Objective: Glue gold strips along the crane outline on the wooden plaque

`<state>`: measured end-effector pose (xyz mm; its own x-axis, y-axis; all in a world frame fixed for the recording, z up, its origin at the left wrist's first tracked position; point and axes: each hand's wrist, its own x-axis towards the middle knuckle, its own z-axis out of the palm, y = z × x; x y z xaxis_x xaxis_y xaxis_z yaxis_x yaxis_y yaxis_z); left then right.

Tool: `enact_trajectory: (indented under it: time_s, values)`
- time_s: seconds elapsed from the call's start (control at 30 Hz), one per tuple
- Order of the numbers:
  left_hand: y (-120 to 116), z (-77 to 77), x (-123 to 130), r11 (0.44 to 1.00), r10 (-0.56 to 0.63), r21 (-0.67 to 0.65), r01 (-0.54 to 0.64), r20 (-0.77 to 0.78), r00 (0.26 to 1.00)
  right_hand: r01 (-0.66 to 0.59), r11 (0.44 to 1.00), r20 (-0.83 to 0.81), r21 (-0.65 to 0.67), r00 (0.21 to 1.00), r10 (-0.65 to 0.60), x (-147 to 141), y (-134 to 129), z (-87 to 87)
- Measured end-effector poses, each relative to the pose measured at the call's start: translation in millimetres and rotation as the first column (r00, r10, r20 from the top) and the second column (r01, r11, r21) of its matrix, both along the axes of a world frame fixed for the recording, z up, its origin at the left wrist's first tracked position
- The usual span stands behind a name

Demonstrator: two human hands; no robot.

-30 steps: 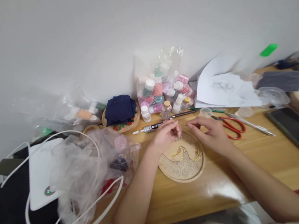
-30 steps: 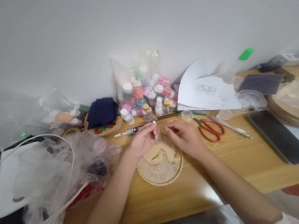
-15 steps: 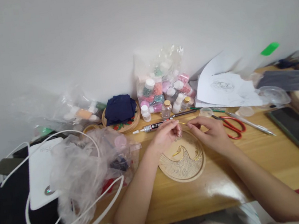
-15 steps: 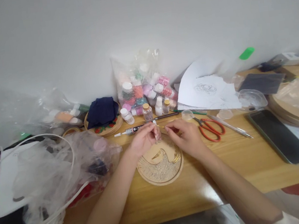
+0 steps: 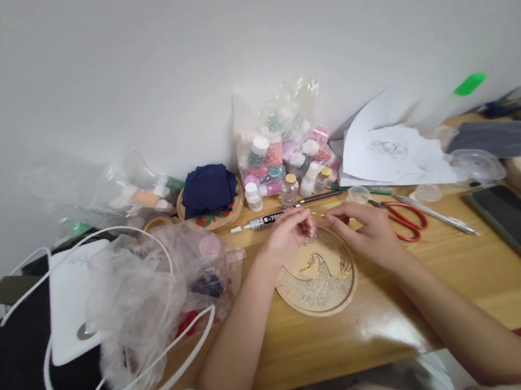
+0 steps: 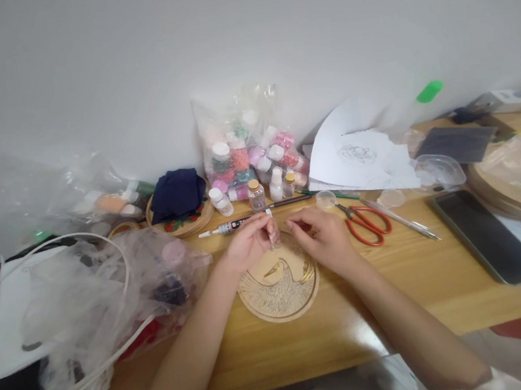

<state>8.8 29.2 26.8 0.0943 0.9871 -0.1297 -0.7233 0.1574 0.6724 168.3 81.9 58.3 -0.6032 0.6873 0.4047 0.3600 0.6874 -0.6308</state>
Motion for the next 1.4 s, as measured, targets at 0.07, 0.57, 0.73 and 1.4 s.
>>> enact_trajectory:
  time_s: [0.07,0.57,0.73,1.4]
  values:
    - [0.2,0.1,-0.1,1.000,0.003,-0.008,-0.003,0.008,1.000,-0.004,1.000,0.004,-0.006,1.000,0.004,0.0,0.2,-0.2]
    - [-2.0,1.6,0.8,0.998,0.056,-0.011,-0.058,-0.088,0.995,-0.085,0.972,-0.017,-0.219,0.996,0.084,-7.9,-3.4,-1.1]
    - [-3.0,5.2,3.2,0.998,0.056,0.023,-0.052,-0.286,0.957,-0.063,0.936,-0.123,-0.347,0.992,0.022,-9.9,-1.6,-13.3]
    - [-27.6,97.3,-59.8,0.877,0.001,0.306,-0.371,-0.773,-0.635,0.007,0.878,-0.205,-0.478,0.971,-0.119,-15.7,2.3,-33.2]
